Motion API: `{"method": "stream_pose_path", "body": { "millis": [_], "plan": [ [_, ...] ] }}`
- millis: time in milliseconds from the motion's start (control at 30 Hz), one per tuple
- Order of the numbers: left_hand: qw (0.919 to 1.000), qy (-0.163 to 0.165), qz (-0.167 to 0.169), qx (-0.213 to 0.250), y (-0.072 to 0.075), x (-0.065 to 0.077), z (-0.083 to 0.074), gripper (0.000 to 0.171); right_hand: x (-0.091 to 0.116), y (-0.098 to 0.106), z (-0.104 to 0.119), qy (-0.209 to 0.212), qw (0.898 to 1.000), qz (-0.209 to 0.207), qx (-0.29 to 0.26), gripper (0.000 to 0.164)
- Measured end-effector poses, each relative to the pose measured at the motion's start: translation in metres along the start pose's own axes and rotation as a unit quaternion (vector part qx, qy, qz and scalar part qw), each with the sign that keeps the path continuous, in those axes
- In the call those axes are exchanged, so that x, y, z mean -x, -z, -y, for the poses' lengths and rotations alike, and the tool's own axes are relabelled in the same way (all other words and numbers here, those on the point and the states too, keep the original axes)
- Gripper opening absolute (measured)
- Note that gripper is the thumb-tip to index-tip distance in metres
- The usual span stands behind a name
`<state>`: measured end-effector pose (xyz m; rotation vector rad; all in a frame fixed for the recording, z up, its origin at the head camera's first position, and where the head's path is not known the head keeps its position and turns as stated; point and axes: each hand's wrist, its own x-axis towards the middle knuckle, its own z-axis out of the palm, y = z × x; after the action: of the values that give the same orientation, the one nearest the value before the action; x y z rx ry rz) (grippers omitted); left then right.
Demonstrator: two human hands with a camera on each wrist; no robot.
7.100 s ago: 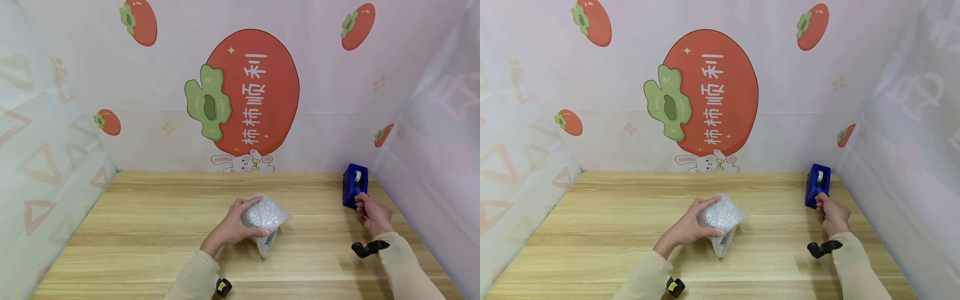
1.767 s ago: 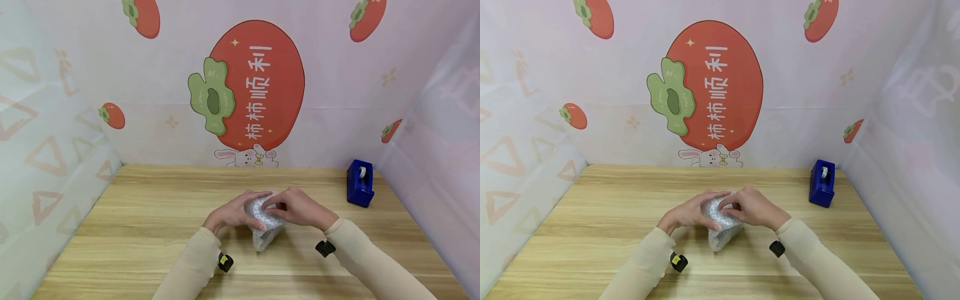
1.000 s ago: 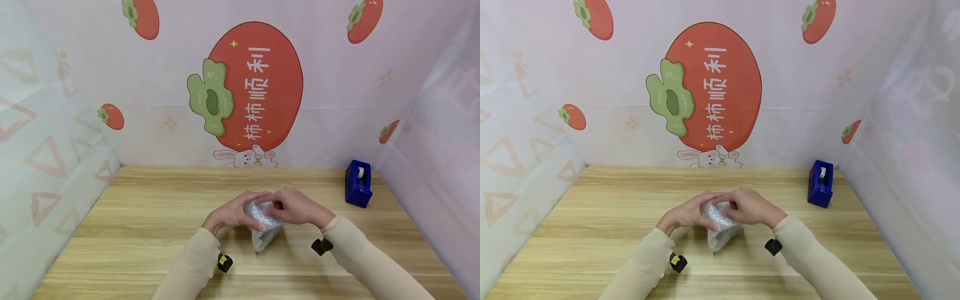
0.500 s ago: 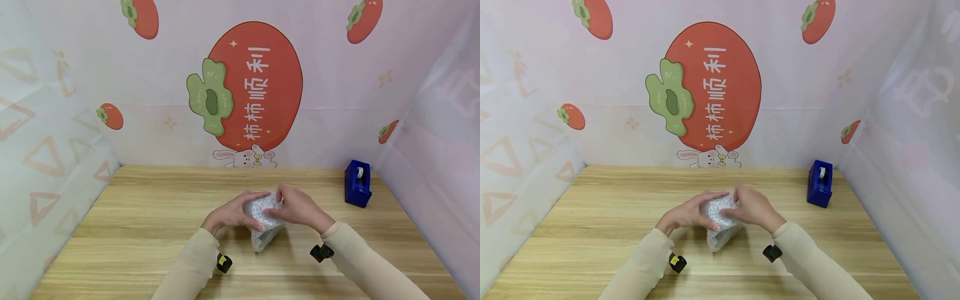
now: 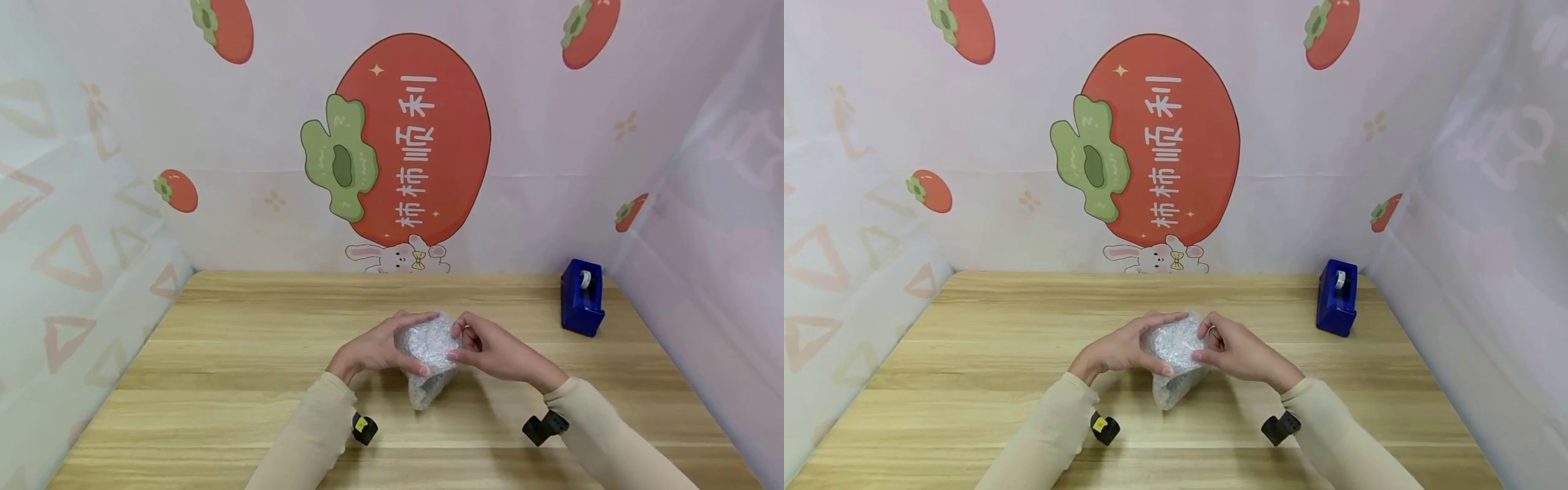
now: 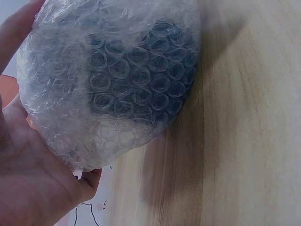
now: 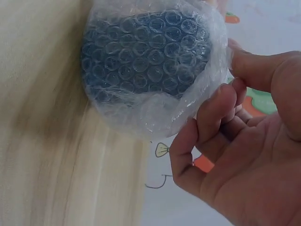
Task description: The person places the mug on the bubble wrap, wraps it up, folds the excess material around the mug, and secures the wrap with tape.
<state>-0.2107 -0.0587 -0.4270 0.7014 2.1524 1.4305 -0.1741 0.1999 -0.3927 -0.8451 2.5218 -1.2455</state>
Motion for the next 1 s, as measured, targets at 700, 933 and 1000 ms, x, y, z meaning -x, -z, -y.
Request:
{"method": "stream_pose_path", "body": {
  "millis": [700, 933, 1000],
  "plan": [
    [0.9975, -0.007, -0.042, 0.057, -0.006, -0.004, 0.000, 0.055, -0.002, -0.018, 0.010, -0.098, 0.991, -0.095, -0.013, 0.029],
    [0.9904, 0.018, -0.054, 0.126, -0.011, -0.005, -0.007, 0.050, -0.002, -0.023, 0.011, -0.083, 0.990, -0.117, -0.004, 0.029],
    [0.9894, 0.019, -0.053, 0.134, -0.011, -0.006, -0.005, 0.053, -0.002, -0.024, 0.010, -0.078, 0.990, -0.119, -0.005, 0.029]
  ]
}}
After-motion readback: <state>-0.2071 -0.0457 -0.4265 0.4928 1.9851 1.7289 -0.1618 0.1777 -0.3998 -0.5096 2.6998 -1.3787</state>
